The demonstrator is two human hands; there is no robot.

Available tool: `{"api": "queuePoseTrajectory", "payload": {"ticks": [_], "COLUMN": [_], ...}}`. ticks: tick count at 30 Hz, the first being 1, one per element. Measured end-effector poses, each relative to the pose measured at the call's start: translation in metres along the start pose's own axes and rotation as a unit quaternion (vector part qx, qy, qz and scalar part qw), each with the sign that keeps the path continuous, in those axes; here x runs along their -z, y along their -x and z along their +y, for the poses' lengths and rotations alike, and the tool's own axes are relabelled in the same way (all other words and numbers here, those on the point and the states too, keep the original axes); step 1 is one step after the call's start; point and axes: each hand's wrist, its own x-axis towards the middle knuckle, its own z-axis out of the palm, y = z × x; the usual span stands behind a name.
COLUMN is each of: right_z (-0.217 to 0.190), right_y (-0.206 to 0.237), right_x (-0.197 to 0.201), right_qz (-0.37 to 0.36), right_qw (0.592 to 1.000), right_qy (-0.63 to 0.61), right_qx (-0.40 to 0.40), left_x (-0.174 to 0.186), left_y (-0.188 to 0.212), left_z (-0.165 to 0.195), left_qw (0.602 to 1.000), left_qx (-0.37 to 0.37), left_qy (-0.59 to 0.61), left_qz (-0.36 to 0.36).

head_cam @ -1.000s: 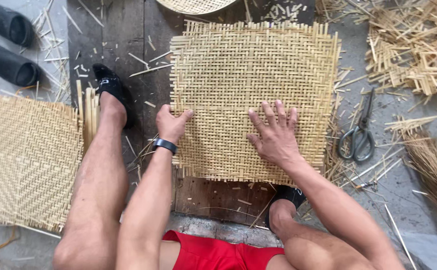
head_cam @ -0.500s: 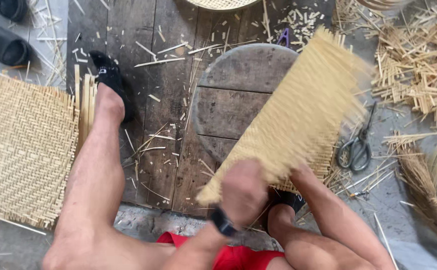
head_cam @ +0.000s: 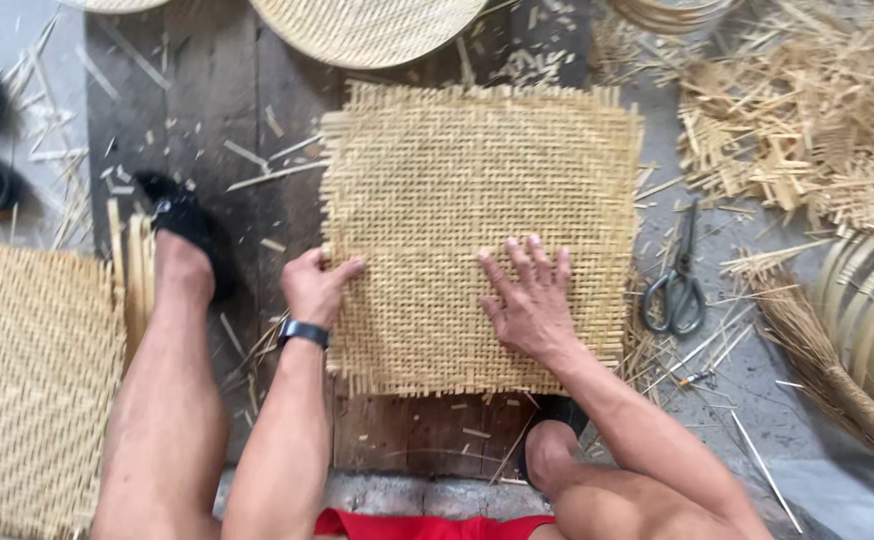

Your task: The person assembles round woven baskets by placing a pre-woven mat over a circular frame, pressing it into shape, and trimming excess material with shears. The person repeats this process for multiple baskets.

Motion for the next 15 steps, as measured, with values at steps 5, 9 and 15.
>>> {"api": "queuePoseTrajectory", "payload": {"ticks": [5,9,15], "right_z": [0.006,0.051,0.214], "right_y": [-0.004,-0.027,-0.028], "right_x": [0.010,0.033,0.054], "right_qz": [-0.009,0.078,0.377], "right_qw": [0.999,0.959,0.890], "right_qy": [-0.044,-0.267,-0.211], "right_qx": [0.000,-0.060,-0.148], "left_x": [0.003,-0.005,-0.018], "left_y": [-0.005,-0.004,0.021], "left_z": [0.005,0.007,0.019], "left_qw": [0.997,0.993,0.967], "left_qx": [0.043,-0.010,-0.141], "left_qy": [-0.055,-0.100,-0.196], "left_qz": [-0.018,0.068,0.086]}}
